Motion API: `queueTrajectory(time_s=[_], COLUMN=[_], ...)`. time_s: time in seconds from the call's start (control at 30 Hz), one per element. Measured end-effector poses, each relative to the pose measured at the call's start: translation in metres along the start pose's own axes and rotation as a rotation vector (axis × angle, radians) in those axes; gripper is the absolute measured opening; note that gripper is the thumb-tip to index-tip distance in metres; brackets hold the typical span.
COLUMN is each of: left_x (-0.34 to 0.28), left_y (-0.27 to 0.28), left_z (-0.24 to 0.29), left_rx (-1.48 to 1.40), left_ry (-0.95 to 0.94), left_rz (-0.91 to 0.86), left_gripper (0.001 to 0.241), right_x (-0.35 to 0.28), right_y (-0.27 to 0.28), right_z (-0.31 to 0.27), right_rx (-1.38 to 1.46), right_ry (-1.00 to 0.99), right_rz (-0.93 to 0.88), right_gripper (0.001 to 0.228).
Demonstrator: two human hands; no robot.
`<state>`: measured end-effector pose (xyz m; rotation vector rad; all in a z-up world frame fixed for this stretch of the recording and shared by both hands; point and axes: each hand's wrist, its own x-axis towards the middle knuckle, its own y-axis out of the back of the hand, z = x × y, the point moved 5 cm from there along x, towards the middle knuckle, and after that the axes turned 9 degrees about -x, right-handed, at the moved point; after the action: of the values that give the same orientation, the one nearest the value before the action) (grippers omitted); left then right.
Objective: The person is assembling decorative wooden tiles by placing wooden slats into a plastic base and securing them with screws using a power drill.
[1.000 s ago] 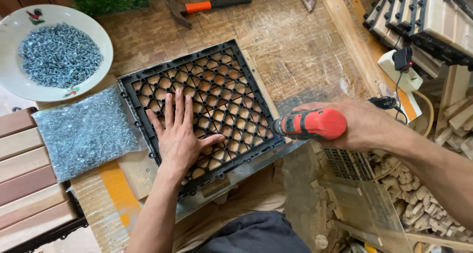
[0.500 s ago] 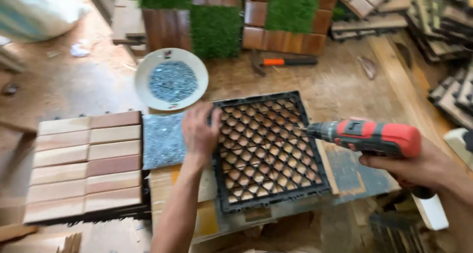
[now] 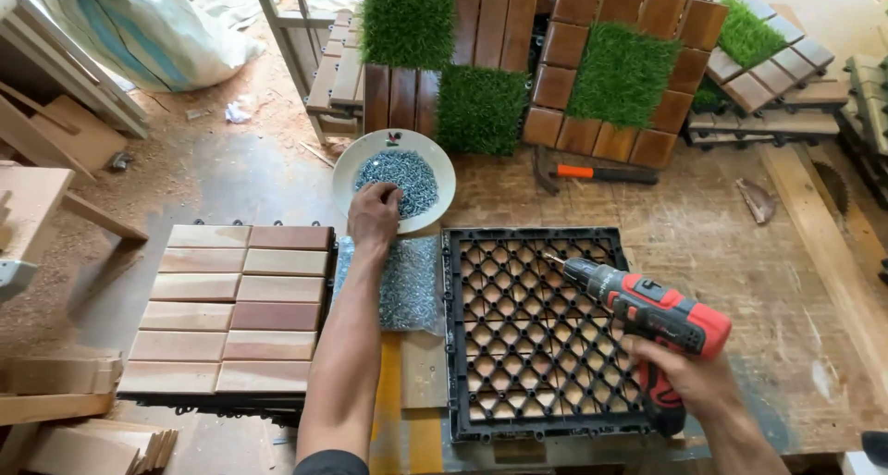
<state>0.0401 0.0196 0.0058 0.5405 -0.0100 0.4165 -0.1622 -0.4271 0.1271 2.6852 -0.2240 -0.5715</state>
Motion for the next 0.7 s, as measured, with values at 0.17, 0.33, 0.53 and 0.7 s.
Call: queueTrajectory(time_s=[0.17, 0.33, 0.53, 0.7], left_x=[-0.001, -0.023, -0.104, -0.182], left_y=[0.012, 0.025, 0.006, -0.082], left_z=[0.000, 0.020, 0.071, 0.075], left_rx=[-0.047, -0.084, -0.749, -1.508], left_ry=[-0.079, -0.119, 0.110, 0.567], left_rz=[0.047, 0.015, 0.001, -0.318], left_gripper=[0.030, 0.040, 0.025, 0.021], right_x=[0.001, -0.005, -0.006, -0.026], right_y=[-0.011, -0.016, -0.017, -0.026], right_z=[0.001, 0.001, 0.027, 0.044], right_rx=[-0.027, -0.039, 0.028, 0.154], right_ry=[0.028, -0.054, 0.080, 0.216], right_rz=[-0.001, 0.016, 0.055, -0.072], right_gripper=[0.021, 0.031, 0.019, 0.017])
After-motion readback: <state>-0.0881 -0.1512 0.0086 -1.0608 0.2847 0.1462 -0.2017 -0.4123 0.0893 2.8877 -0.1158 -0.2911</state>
